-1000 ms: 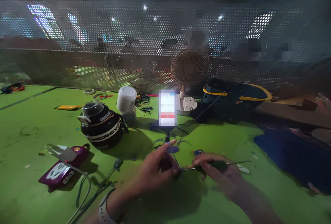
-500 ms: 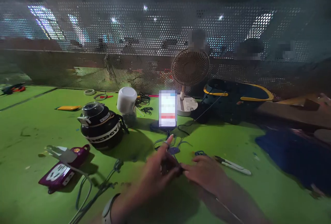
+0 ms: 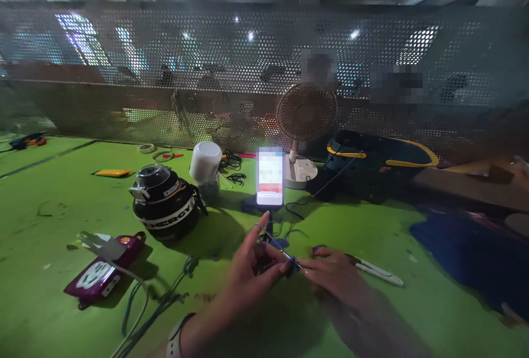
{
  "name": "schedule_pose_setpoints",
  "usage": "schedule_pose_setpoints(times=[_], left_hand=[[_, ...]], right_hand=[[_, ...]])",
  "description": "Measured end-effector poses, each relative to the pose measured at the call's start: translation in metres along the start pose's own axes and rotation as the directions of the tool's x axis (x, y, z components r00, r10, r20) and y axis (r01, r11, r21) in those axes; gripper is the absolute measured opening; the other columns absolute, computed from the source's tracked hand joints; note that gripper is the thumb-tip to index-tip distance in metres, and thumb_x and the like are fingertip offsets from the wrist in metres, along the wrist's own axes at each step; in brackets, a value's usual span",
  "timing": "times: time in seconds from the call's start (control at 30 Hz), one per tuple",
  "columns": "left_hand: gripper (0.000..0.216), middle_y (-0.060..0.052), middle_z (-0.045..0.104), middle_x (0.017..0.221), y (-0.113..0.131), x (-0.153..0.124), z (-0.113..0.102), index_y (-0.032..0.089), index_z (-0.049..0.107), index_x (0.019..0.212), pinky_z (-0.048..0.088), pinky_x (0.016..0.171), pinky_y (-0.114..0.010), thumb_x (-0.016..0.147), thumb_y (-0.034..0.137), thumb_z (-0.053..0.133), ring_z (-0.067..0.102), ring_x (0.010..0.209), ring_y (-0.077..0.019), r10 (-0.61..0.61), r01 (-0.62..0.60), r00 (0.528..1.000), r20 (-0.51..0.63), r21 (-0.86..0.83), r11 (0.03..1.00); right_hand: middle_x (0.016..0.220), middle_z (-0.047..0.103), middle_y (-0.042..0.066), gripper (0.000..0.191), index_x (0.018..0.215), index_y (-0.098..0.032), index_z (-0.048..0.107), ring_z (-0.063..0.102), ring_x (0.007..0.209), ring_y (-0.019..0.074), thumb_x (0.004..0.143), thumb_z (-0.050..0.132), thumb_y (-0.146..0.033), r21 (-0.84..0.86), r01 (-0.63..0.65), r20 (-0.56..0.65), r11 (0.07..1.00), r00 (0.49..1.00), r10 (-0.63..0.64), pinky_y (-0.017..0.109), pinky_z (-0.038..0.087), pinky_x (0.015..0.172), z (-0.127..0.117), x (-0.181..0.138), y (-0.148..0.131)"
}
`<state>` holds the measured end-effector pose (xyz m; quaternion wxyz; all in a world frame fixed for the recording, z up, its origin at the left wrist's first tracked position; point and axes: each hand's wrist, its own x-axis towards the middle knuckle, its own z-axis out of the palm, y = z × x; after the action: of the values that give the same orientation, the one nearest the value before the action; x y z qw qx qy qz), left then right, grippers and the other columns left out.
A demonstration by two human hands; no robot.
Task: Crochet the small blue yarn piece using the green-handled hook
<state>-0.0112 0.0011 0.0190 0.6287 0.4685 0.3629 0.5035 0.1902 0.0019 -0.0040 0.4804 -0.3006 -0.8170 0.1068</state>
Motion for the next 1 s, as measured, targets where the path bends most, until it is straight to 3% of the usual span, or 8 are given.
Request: schedule_pose_setpoints(times=[0.13, 0.3, 0.4, 0.6, 0.73, 0.83, 0.93, 1.0], left_hand=[[0.095, 0.001, 0.064, 0.075, 0.002, -0.001, 0.000, 0.018, 0.022, 0.151, 0.044, 0.064, -0.026, 0.075, 0.022, 0.078, 0.057, 0.066, -0.0123, -0.012, 0.011, 1.000, -0.022, -0.035, 0.999], [0.090, 0.000, 0.065, 0.075, 0.002, 0.001, -0.001, 0.021, 0.027, 0.150, 0.043, 0.060, -0.026, 0.076, 0.024, 0.078, 0.058, 0.067, -0.0137, -0.001, 0.000, 0.999, -0.039, -0.020, 1.000], [0.088, 0.000, 0.064, 0.076, 0.000, 0.002, -0.002, 0.020, 0.027, 0.149, 0.044, 0.062, -0.027, 0.077, 0.025, 0.076, 0.058, 0.068, -0.0142, 0.018, -0.018, 0.999, -0.029, 0.010, 1.000], [0.087, 0.000, 0.061, 0.075, -0.001, 0.001, -0.001, 0.017, 0.030, 0.148, 0.042, 0.062, -0.027, 0.075, 0.025, 0.078, 0.056, 0.069, -0.0135, -0.013, 0.013, 1.000, 0.023, -0.013, 1.000], [0.082, 0.001, 0.061, 0.075, -0.002, 0.003, -0.005, 0.017, 0.038, 0.144, 0.039, 0.059, -0.024, 0.073, 0.023, 0.080, 0.054, 0.066, -0.0110, -0.049, 0.054, 0.997, 0.054, -0.106, 0.993], [0.076, 0.001, 0.061, 0.074, -0.004, 0.005, -0.008, 0.019, 0.046, 0.139, 0.037, 0.057, -0.023, 0.072, 0.021, 0.081, 0.053, 0.066, -0.0101, -0.079, 0.095, 0.993, 0.083, -0.206, 0.974], [0.071, 0.001, 0.060, 0.074, -0.004, 0.005, -0.009, 0.019, 0.051, 0.134, 0.036, 0.058, -0.022, 0.070, 0.019, 0.082, 0.052, 0.065, -0.0089, -0.110, 0.134, 0.989, 0.095, -0.296, 0.946], [0.069, 0.001, 0.060, 0.075, -0.004, 0.004, -0.009, 0.018, 0.053, 0.132, 0.037, 0.060, -0.022, 0.070, 0.018, 0.082, 0.051, 0.066, -0.0087, -0.111, 0.136, 0.989, 0.096, -0.321, 0.937]], right_hand=[[0.102, 0.077, 0.002, 0.024, 0.114, -0.035, 0.067, 0.069, 0.095, 0.0233, 0.091, 0.062, -0.032, -0.035, -0.014, -0.110, 0.999, 0.994, 0.010, 0.045, 0.050, 0.087, 0.003, -0.004, -0.003], [0.093, 0.077, 0.002, 0.019, 0.109, -0.033, 0.069, 0.069, 0.084, 0.0216, 0.094, 0.057, -0.031, 0.076, -0.074, -0.102, 0.994, 0.991, 0.081, 0.045, 0.050, 0.088, -0.002, 0.004, -0.015], [0.089, 0.077, 0.002, 0.017, 0.102, -0.032, 0.072, 0.069, 0.086, 0.0225, 0.092, 0.059, -0.028, 0.137, -0.178, -0.129, 0.975, 0.972, 0.195, 0.045, 0.053, 0.086, -0.006, 0.006, -0.020], [0.100, 0.075, 0.008, 0.011, 0.090, -0.025, 0.076, 0.068, 0.100, 0.0259, 0.086, 0.067, -0.029, 0.282, -0.441, -0.163, 0.852, 0.853, 0.496, 0.035, 0.060, 0.077, -0.010, 0.000, -0.022], [0.085, 0.076, 0.004, 0.007, 0.088, -0.027, 0.075, 0.072, 0.076, 0.0192, 0.085, 0.068, -0.029, 0.474, -0.446, -0.179, 0.759, 0.795, 0.579, 0.025, 0.060, 0.059, -0.005, 0.000, -0.016], [0.079, 0.076, 0.002, 0.007, 0.087, -0.027, 0.074, 0.070, 0.067, 0.0164, 0.087, 0.067, -0.029, 0.562, -0.357, -0.187, 0.746, 0.824, 0.535, 0.024, 0.058, 0.055, 0.000, 0.004, -0.013], [0.082, 0.075, 0.003, 0.010, 0.088, -0.028, 0.074, 0.071, 0.074, 0.0182, 0.089, 0.064, -0.030, 0.581, -0.269, -0.196, 0.768, 0.870, 0.453, 0.025, 0.057, 0.055, 0.000, 0.008, -0.014], [0.084, 0.076, 0.003, 0.012, 0.092, -0.029, 0.074, 0.071, 0.079, 0.0195, 0.091, 0.062, -0.030, 0.516, -0.234, -0.188, 0.824, 0.908, 0.375, 0.029, 0.058, 0.064, -0.003, 0.009, -0.016]])
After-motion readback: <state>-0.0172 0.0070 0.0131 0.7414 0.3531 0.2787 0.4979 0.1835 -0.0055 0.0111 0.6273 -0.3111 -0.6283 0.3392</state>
